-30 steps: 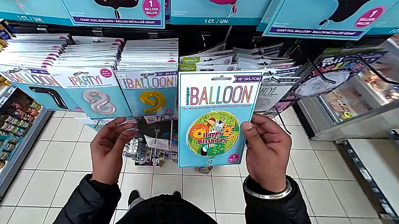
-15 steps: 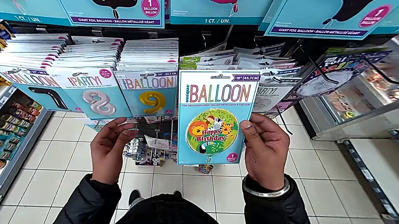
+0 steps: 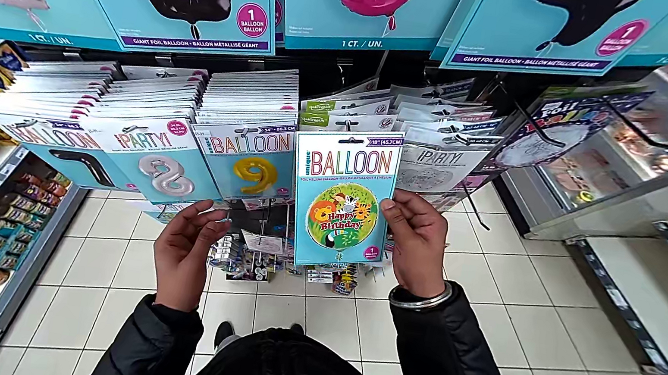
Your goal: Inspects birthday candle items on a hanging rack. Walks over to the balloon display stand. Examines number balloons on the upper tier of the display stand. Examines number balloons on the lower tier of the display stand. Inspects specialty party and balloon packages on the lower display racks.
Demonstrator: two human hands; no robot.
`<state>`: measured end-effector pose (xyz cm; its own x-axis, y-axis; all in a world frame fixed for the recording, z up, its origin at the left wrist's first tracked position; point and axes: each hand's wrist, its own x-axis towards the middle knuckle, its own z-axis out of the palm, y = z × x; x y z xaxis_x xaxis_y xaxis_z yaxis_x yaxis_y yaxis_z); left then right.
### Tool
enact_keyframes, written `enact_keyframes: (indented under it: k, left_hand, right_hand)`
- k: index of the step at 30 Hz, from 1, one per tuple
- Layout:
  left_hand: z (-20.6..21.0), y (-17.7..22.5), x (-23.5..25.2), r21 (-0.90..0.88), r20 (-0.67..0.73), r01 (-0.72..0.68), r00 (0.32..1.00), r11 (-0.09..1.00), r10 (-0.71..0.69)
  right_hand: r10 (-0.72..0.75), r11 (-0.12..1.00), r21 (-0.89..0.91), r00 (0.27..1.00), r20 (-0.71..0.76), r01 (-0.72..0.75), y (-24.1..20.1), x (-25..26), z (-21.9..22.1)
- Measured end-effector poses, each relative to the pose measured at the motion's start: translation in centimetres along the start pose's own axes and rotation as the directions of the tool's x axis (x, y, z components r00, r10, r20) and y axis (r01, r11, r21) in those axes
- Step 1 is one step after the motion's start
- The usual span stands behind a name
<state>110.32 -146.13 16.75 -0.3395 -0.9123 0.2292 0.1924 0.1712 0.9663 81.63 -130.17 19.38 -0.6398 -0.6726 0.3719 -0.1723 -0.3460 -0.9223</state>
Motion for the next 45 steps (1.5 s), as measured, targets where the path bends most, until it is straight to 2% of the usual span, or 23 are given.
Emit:
enact_keyframes:
  k: [8, 12, 18, 24, 30, 39, 41, 45]
  left_hand:
    - [1.0, 0.2, -0.4, -0.012, 0.017, 0.002, 1.000, 1.000, -0.001]
    - [1.5, 0.2, -0.3, -0.008, 0.039, -0.001, 0.999, 1.000, 0.001]
    - [4.7, 0.6, 1.0, 0.068, 0.187, -0.080, 0.980, 0.994, 0.066]
    - [8.8, 0.6, 3.9, 0.176, 0.290, -0.141, 0.953, 0.974, 0.085]
    - [12.2, -0.8, 6.8, 0.222, 0.278, -0.196, 0.952, 0.955, 0.131]
    - [13.8, -0.8, 7.4, 0.207, 0.241, -0.194, 0.960, 0.959, 0.142]
    - [14.0, -0.7, 7.5, 0.204, 0.230, -0.175, 0.965, 0.963, 0.127]
    - [14.3, -0.4, 7.2, 0.210, 0.178, -0.105, 0.982, 0.972, 0.068]
  right_hand:
    - [0.011, 1.000, -0.020, 1.000, -0.019, -0.012, 0.8, 0.0, -0.3]
    - [0.001, 0.992, -0.129, 0.999, -0.032, -0.005, 1.2, 0.3, -0.1]
    - [-0.101, 0.923, -0.383, 0.982, -0.160, 0.032, 1.4, 0.7, 0.2]
    - [-0.174, 0.900, -0.433, 0.957, -0.232, 0.058, 0.9, -0.6, -1.8]
    - [-0.116, 0.904, -0.428, 0.966, -0.232, 0.006, -0.6, -3.6, -4.1]
    - [-0.135, 0.913, -0.407, 0.947, -0.291, 0.005, -1.4, -5.2, -5.0]
    - [-0.149, 0.924, -0.380, 0.946, -0.286, 0.031, -1.2, -5.1, -4.6]
    - [-0.099, 0.921, -0.389, 0.962, -0.253, -0.008, -2.7, -5.9, -3.7]
